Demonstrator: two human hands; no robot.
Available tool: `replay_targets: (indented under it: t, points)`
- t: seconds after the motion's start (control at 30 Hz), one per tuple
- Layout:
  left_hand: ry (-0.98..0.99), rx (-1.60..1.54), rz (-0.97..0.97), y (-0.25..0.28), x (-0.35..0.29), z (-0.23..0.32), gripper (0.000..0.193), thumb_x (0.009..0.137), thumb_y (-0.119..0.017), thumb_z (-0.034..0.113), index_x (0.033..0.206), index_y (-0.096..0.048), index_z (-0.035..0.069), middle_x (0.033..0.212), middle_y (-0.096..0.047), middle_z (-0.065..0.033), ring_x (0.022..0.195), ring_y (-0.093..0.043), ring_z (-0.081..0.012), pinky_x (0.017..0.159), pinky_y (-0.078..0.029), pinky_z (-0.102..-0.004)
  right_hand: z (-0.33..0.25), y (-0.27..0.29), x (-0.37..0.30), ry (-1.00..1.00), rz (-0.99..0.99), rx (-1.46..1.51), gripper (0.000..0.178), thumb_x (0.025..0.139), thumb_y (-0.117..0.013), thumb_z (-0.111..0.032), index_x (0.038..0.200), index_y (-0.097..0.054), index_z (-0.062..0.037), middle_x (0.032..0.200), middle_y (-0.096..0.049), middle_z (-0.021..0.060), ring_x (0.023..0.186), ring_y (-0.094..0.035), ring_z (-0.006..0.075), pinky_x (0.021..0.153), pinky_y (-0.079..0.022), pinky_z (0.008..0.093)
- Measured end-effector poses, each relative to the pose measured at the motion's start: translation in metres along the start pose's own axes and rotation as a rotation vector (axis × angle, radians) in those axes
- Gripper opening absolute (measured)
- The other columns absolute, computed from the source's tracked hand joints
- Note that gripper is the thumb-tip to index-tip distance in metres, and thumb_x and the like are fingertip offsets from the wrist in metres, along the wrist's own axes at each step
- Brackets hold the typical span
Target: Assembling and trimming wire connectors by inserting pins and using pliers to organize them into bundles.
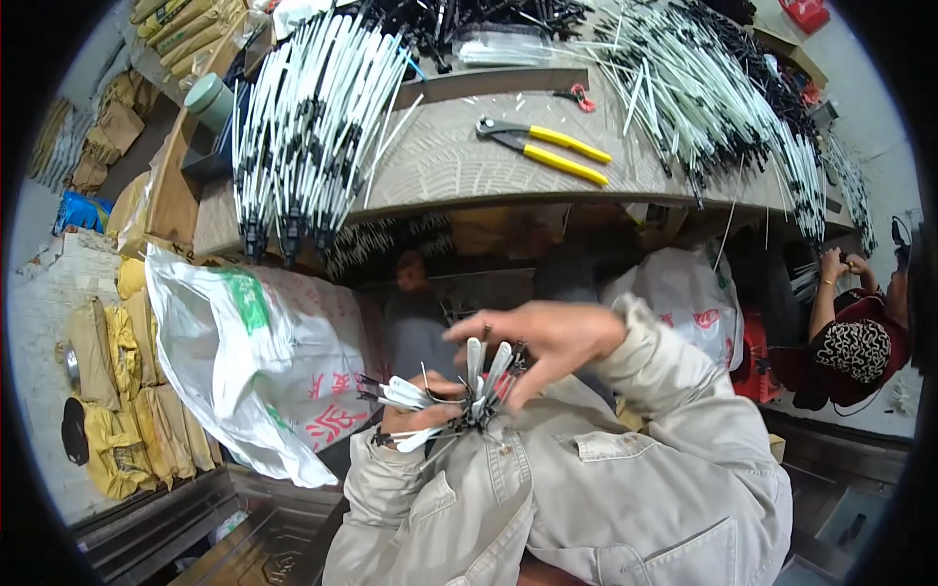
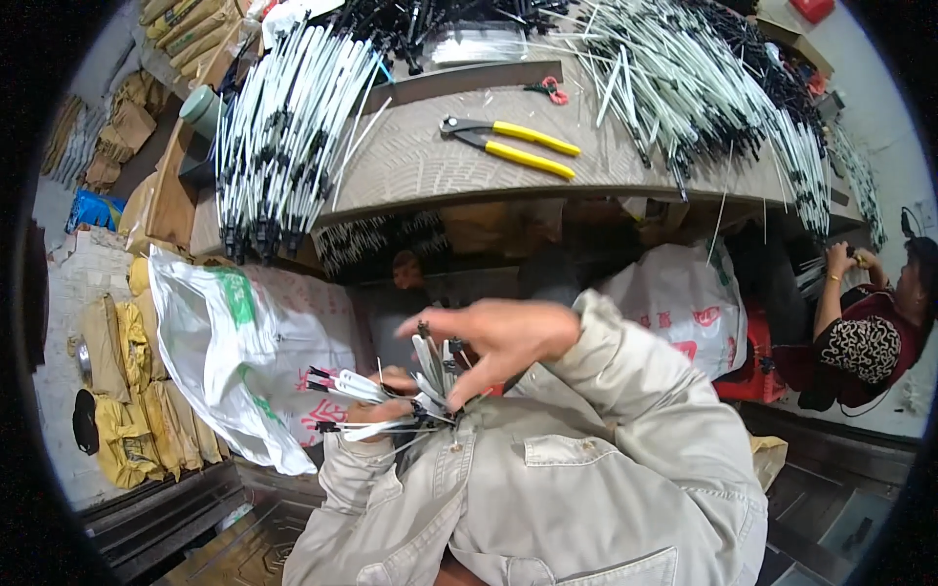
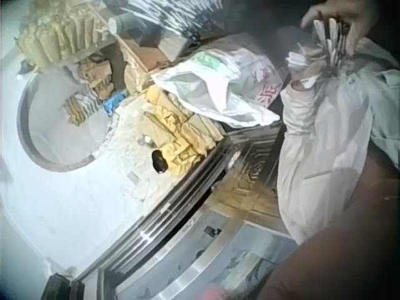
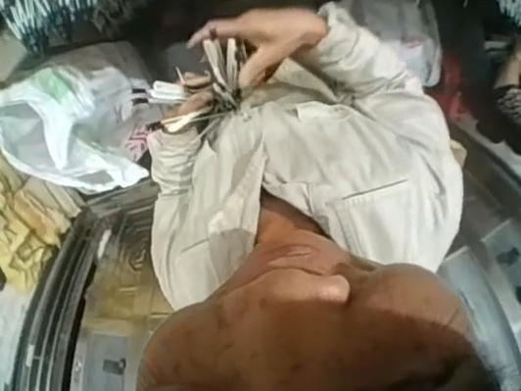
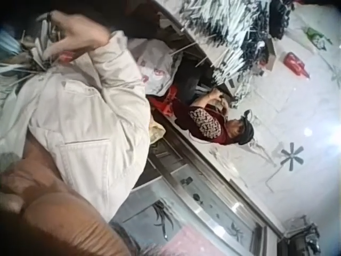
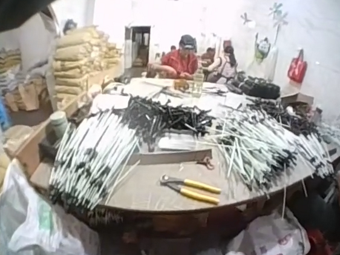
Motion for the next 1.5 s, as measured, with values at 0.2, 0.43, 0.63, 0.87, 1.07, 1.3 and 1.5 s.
replay_targets:
  t: [0.2,0.43,0.63,0.87,1.07,1.3,1.5]
  points:
    - [0.009,-0.105,-0.068,0.003,0.011,0.006,0.029,0.066,-0.064,-0.004,0.094,-0.062,-0.007,0.082,-0.059,-0.0102,0.074,-0.056,-0.0153,0.066,-0.043,-0.0257,-0.043,0.262,0.036,0.210,0.793,-0.141,0.027,0.086,-0.054,-0.017,0.103,-0.057,0.0040,0.094,-0.061,0.0080,0.086,-0.059,0.0151,0.077,-0.048,0.0280]
    - [-0.029,-0.125,-0.076,0.018,0.015,0.011,0.033,0.067,-0.067,-0.005,0.099,-0.061,-0.006,0.077,-0.055,-0.0086,0.070,-0.052,-0.0141,0.063,-0.041,-0.0244,-0.053,0.396,0.072,-0.129,1.237,-1.146,0.016,0.081,-0.055,-0.022,0.094,-0.061,-0.0145,0.088,-0.062,0.0080,0.082,-0.059,0.0286,0.070,-0.046,0.0361]
    - [-0.033,-0.199,-0.041,0.030,0.017,0.005,0.033,0.066,-0.067,-0.002,0.098,-0.061,-0.007,0.076,-0.056,-0.0088,0.069,-0.051,-0.0149,0.061,-0.037,-0.0248,-0.031,0.427,0.090,-0.410,1.288,-0.975,0.050,0.073,-0.064,-0.044,0.104,-0.055,-0.0070,0.094,-0.062,0.0158,0.090,-0.059,0.0308,0.075,-0.044,0.0399]
    - [-0.052,-0.173,0.004,0.020,-0.003,0.008,0.034,0.066,-0.069,0.001,0.098,-0.061,-0.007,0.075,-0.054,-0.0076,0.070,-0.051,-0.0150,0.063,-0.038,-0.0256,-0.024,0.422,0.063,-0.222,1.329,-0.632,0.055,0.067,-0.065,-0.027,0.110,-0.047,0.0029,0.103,-0.058,0.0228,0.099,-0.056,0.0346,0.083,-0.043,0.0397]
    - [-0.231,0.524,-0.591,-0.021,0.020,0.021,0.024,0.071,-0.065,0.012,0.089,-0.062,-0.003,0.066,-0.053,-0.0121,0.060,-0.053,-0.0240,0.055,-0.039,-0.0347,-0.066,0.289,0.032,0.435,0.926,-0.120,0.066,0.077,-0.063,-0.009,0.132,-0.027,-0.0046,0.082,-0.058,0.0063,0.068,-0.055,0.0105,0.059,-0.045,0.0212]
    - [-0.196,0.308,-0.155,-0.036,0.004,0.034,0.028,0.070,-0.071,0.011,0.096,-0.064,0.001,0.091,-0.061,-0.0115,0.088,-0.056,-0.0218,0.078,-0.044,-0.0318,-0.009,0.037,0.012,0.291,0.428,0.348,0.080,0.069,-0.066,0.006,0.134,-0.021,-0.0059,0.082,-0.060,0.0135,0.073,-0.060,0.0171,0.068,-0.048,0.0285]
    - [-0.151,0.369,-0.085,-0.044,-0.006,0.015,0.026,0.071,-0.072,0.014,0.090,-0.062,-0.001,0.082,-0.062,-0.0089,0.072,-0.057,-0.0177,0.065,-0.045,-0.0286,0.001,-0.015,-0.007,0.420,0.214,0.301,0.025,0.080,-0.059,-0.010,0.102,-0.061,0.0013,0.095,-0.061,0.0143,0.094,-0.055,0.0238,0.081,-0.043,0.0349]
Point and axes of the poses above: each hand's wrist, its own x-axis towards the middle knuckle, its own y-axis out of the back of the hand, z = x × y, the point moved 10 cm from there along x, towards the middle knuckle
